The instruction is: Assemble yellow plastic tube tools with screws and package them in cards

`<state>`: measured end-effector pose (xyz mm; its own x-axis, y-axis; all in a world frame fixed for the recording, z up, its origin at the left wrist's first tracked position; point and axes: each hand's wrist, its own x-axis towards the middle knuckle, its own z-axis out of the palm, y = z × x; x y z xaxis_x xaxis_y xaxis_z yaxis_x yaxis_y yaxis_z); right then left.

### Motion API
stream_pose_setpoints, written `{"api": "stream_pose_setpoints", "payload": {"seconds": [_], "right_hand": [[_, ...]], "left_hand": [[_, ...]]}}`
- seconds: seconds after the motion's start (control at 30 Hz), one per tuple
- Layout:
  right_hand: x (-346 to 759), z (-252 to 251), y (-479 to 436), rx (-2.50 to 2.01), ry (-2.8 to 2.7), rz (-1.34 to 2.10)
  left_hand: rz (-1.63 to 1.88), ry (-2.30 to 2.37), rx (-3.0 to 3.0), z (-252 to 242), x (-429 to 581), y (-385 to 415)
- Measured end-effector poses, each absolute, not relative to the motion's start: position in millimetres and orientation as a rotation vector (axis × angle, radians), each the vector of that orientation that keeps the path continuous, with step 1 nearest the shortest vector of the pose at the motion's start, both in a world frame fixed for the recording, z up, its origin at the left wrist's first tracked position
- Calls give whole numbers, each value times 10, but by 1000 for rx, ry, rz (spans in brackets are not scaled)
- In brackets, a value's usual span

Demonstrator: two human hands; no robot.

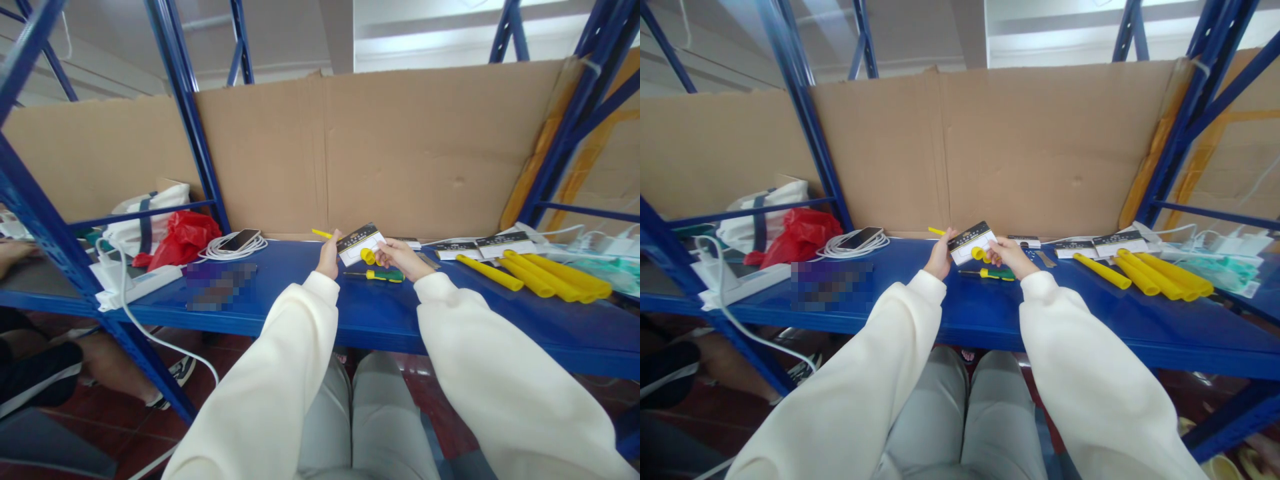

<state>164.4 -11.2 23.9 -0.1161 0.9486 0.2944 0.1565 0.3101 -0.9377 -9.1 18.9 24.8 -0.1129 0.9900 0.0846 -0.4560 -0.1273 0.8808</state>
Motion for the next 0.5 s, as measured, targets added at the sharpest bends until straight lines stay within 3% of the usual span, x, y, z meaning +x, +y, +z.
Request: {"api": "stream_pose_setpoints", "payload": {"seconds": [0.27, 0.5], "right_hand": [[2004, 412, -130, -1020, -1260, 1045], [2482, 387, 310, -1338, -879, 794]], "left_hand": [[1735, 990, 733, 220, -177, 225], [1526, 1042, 775, 215, -137, 159]]}}
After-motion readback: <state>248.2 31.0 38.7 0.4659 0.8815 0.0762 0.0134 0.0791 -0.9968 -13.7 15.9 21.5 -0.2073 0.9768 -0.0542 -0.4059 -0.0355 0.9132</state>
